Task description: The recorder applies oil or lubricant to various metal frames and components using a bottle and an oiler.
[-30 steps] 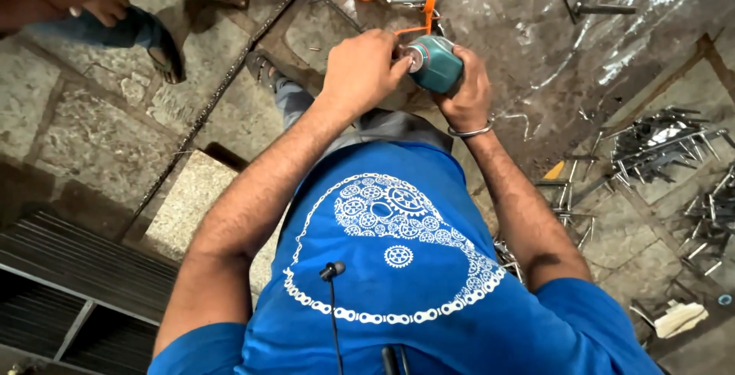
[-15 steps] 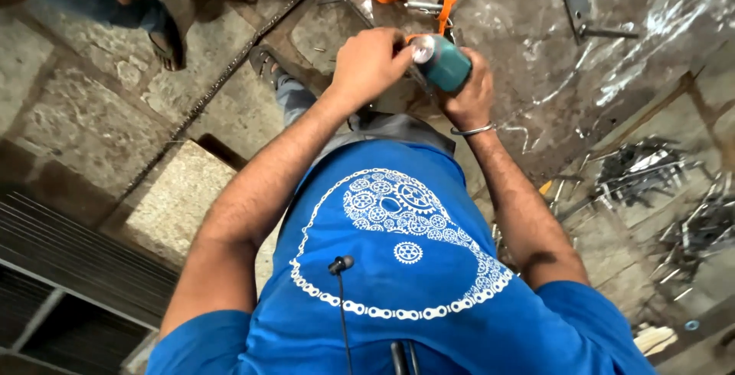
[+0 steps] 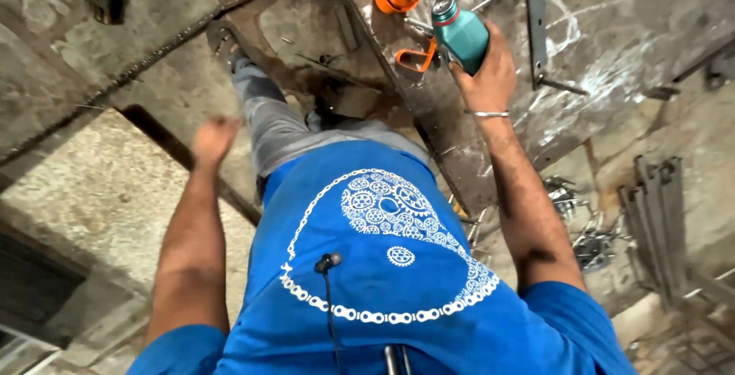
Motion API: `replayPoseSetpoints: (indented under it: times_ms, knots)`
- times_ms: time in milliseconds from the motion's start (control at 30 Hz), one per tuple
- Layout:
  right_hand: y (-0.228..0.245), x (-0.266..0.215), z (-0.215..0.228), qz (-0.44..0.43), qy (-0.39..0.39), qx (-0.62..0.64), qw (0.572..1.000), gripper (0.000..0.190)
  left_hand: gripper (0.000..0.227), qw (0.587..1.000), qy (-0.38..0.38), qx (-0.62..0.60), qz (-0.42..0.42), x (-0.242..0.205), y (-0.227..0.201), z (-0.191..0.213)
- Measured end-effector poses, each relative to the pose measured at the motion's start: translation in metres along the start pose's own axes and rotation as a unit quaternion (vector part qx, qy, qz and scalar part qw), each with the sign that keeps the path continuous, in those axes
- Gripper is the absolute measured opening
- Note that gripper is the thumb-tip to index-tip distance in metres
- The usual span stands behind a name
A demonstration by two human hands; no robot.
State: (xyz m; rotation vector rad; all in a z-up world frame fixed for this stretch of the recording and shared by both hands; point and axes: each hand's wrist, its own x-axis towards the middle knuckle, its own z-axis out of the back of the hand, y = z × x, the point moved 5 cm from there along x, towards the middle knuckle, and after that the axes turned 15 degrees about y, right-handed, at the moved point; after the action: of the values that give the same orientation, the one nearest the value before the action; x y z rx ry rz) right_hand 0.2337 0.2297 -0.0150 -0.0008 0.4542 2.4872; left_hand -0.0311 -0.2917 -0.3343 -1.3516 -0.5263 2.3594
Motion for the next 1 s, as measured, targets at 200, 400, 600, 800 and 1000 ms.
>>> replayPoseSetpoints:
  times_ms: [200, 400, 600, 800, 1000]
  knots:
    - [-0.005, 0.026, 0.008, 0.033, 0.029, -0.056, 0.997, 0.091, 0.048, 0.930, 0.001, -0.222, 0.292, -0.117, 0.106, -0.011]
    - [-0.002, 0.044, 0.005, 0.074, 0.032, -0.108, 0.991, 0.094, 0.040, 0.952, -0.036, -0.231, 0.199, -0.116, 0.084, -0.020]
    - [0.002, 0.057, 0.002, 0.032, 0.085, -0.124, 0.988, 0.090, 0.039, 0.972, -0.064, -0.213, 0.075, -0.081, 0.017, 0.000]
    - [0.013, 0.067, 0.006, 0.036, 0.094, -0.150, 0.984, 0.088, 0.042, 0.978, -0.075, -0.190, 0.052, -0.066, 0.011, 0.005]
    - [0.020, 0.070, 0.007, 0.028, 0.103, -0.156, 0.982, 0.084, 0.041, 0.964, -0.039, -0.224, 0.140, -0.088, 0.040, -0.001]
